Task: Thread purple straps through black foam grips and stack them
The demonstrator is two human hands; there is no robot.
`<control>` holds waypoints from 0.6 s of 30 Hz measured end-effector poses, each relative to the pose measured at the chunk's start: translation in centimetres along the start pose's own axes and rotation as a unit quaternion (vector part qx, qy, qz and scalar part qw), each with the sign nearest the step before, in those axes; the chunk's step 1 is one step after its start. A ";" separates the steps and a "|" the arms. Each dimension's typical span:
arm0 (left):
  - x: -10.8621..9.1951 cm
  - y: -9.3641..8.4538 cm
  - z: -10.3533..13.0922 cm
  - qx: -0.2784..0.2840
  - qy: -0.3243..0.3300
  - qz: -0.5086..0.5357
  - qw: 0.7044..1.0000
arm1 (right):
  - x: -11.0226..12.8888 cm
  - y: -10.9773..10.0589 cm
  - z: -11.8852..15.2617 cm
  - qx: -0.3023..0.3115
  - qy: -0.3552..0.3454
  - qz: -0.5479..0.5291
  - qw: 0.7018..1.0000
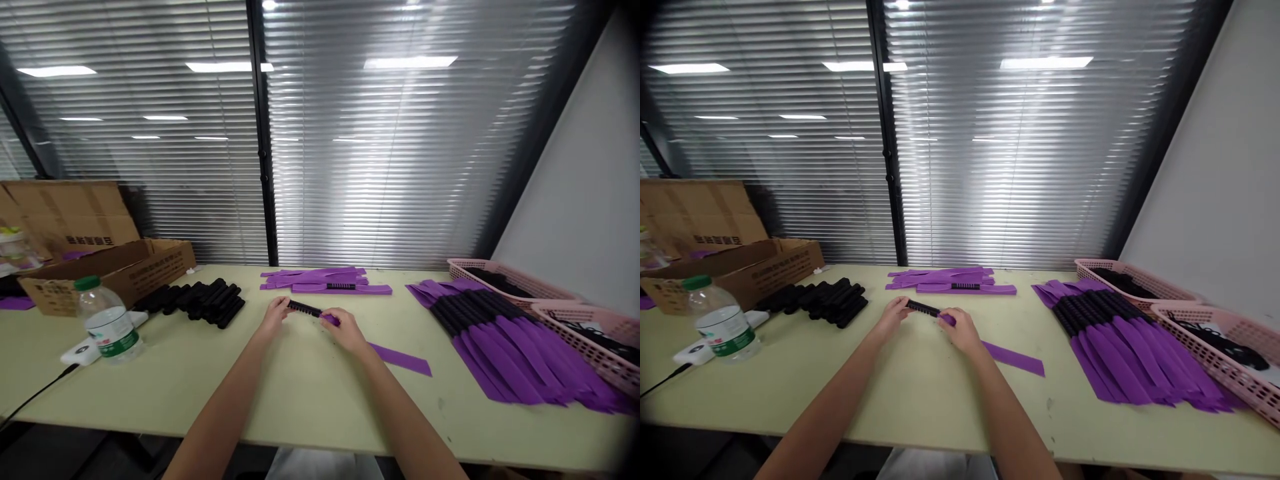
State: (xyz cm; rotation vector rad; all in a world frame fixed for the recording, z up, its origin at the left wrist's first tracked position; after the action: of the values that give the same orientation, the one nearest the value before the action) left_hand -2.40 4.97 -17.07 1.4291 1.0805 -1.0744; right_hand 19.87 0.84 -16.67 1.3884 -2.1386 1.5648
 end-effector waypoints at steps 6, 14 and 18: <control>-0.5 0.6 0.5 -0.017 -0.001 0.181 0.983 | 1.0 0.4 0.0 -0.013 -0.037 -0.048 0.998; -0.5 1.4 1.0 -0.005 -0.009 0.250 0.968 | 1.4 0.8 0.0 -0.084 -0.082 -0.055 0.992; -0.7 1.5 1.2 0.004 -0.007 0.255 0.967 | 1.7 1.0 0.3 -0.101 -0.100 -0.044 0.989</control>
State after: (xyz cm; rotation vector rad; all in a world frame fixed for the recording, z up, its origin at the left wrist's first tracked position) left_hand -1.20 3.54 -16.27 1.5876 0.6409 -0.7145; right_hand 18.31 -0.41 -16.45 1.6031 -2.2377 1.1832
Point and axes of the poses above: each hand's wrist, its own z-axis away from the middle knuckle, its own y-axis out of the palm, x = y × z, the point moved 1 cm from there along -z, towards the middle knuckle, and after that the axes turned 10 degrees about x, right-handed, at the moved point
